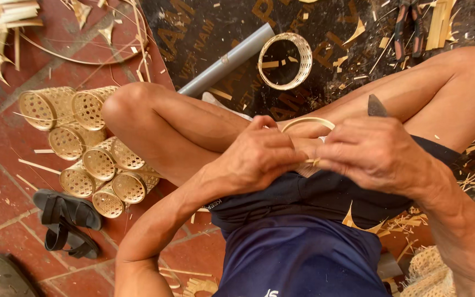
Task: The person sits on the floor assembling a woven bamboo basket. He fits a curved bamboo strip around the rim of the woven cylinder, trims and shapes strips with a knife and pliers, and presses the rim pieces into place on the basket body.
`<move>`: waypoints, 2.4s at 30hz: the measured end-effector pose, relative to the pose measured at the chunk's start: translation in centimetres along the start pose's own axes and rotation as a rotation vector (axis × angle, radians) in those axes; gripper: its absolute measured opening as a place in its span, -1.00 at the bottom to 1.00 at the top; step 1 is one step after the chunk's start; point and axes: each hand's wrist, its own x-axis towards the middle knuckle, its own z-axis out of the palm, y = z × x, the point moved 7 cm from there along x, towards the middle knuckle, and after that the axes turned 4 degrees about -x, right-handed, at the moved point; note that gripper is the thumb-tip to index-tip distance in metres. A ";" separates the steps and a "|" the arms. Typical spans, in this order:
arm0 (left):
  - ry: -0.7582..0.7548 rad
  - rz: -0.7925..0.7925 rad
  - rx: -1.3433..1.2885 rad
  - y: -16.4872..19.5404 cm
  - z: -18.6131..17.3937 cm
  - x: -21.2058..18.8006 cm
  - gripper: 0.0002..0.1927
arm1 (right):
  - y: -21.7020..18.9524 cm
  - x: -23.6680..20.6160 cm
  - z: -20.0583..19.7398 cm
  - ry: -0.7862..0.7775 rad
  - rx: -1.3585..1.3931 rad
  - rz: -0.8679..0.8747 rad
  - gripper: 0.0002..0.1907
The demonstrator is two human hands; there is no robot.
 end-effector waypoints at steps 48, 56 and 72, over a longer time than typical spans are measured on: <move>0.237 -0.439 -0.153 -23.3 -1.3 8.7 -0.75 | 3.7 -10.2 -0.7 0.248 -0.487 0.238 -0.80; 0.227 -0.433 -0.252 -21.3 -1.8 8.6 -0.81 | 4.1 -10.2 -1.3 0.229 -0.487 0.299 -0.83; 0.348 -0.701 -1.053 -20.4 0.0 7.6 -0.80 | 6.8 -14.5 -1.9 0.371 -0.324 0.358 -0.86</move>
